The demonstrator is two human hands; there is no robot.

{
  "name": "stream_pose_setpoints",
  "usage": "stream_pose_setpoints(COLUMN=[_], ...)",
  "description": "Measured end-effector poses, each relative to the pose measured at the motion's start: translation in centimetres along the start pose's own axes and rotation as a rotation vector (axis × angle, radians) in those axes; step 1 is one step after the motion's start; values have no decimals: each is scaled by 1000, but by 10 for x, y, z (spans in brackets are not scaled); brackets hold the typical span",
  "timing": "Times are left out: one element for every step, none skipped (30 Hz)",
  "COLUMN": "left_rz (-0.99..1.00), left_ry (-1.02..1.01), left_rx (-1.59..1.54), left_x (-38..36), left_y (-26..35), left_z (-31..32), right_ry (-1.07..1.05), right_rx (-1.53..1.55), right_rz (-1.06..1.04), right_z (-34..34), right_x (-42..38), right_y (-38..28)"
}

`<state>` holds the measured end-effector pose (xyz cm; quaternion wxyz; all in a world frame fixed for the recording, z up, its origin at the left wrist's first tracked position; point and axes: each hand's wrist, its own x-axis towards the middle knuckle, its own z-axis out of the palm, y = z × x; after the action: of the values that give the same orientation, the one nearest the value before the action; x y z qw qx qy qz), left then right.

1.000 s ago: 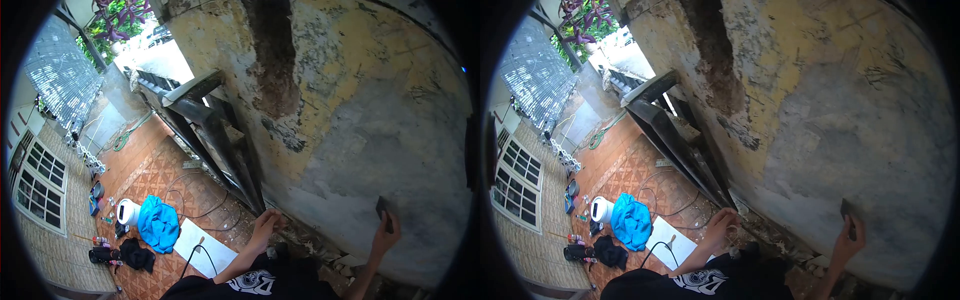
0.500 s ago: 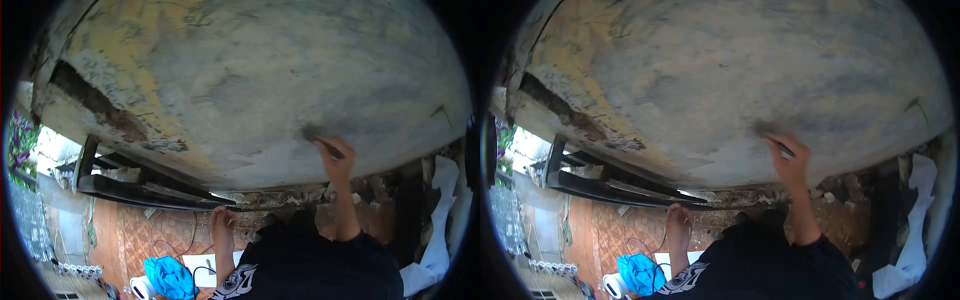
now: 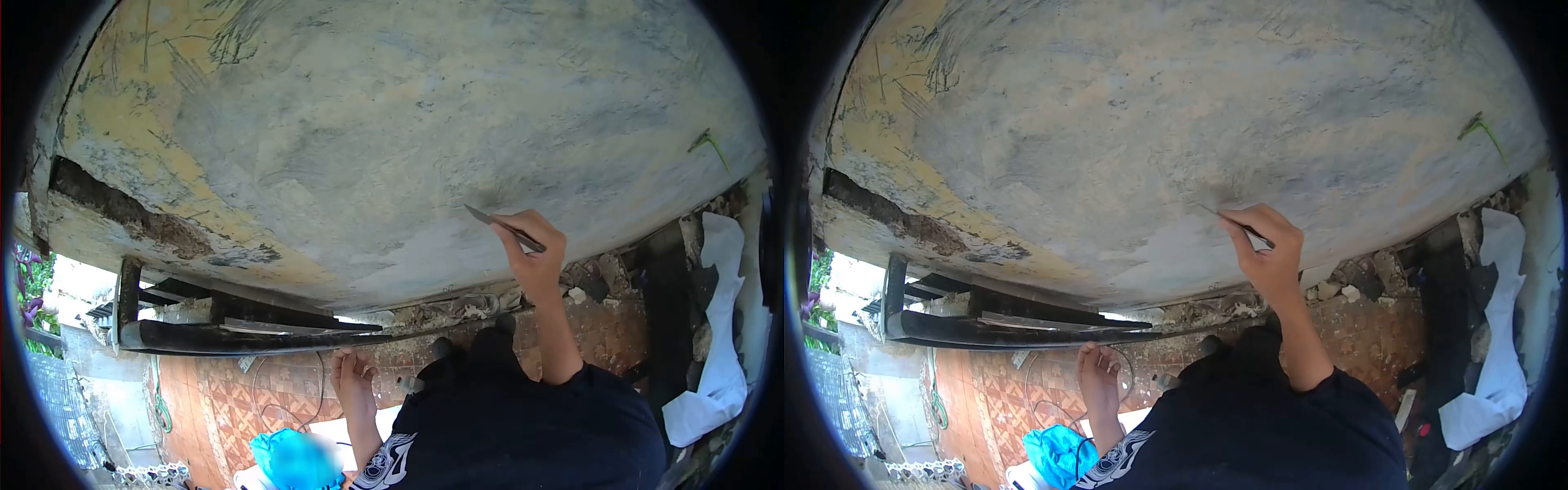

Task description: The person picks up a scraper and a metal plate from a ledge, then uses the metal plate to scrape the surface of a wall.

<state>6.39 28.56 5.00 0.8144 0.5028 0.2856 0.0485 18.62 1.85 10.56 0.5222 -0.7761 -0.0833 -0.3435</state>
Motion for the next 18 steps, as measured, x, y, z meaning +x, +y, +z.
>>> stream_pose_setpoints(left_rz=[-5, -14, -20, -12, -4, -9, -15, -25, -24, -26, -28, -27, -34, -40, -37, -28, -19, -20], left_ry=[19, 40, 41, 0, -43, -48, -58, -62, -66, -43, -19, -23, -46, -72, -81, -59, -33, -34], left_rx=[-16, -32, -26, -14, -7, -2, -9, -16, -14, 2, 19, 18, 5, 0, 6, 17, 28, 33], left_x=[3, 3, 1, 2, 3, 0, 1, 0, 2, 2, 1, 2, 0, 0, 1, 2, 2, 2], left_y=[-3, -5, -4, -2, -2, -1, 0, 0, -1, -2, -2, -3, -3, -2, -2, -4, -5, -3], left_z=[-1, -2, -2, 1, 5, 5, 5, 6, 8, 9, 8, 9, 9, 8, 6, 1, -2, -3], right_ry=[10, 18, 19, -2, -23, -18, 25, 63, 68, 81, 96, 98, 41, -8, 3, 37, 68, 71], right_rx=[1, -1, -4, 30, 62, 58, 72, 87, 86, 105, 125, 123, 110, 99, 97, 118, 140, 141], right_rz=[-3, -3, 4, 42, 76, 81, 56, 37, 36, 58, 82, 79, 70, 64, 63, 62, 62, 67], right_z=[6, 9, 9, 7, 5, 1, -3, -6, -2, 7, 13, 11, 6, 3, 3, 3, 4, 6], right_x=[0, -2, -5, -5, -3, -4, 0, 1, 0, -4, -7, -4, -1, 0, 1, 1, 1, 0], right_y=[4, 7, 9, 12, 14, 10, 3, -1, 3, 10, 13, 12, 7, 3, 1, 0, -1, 0])
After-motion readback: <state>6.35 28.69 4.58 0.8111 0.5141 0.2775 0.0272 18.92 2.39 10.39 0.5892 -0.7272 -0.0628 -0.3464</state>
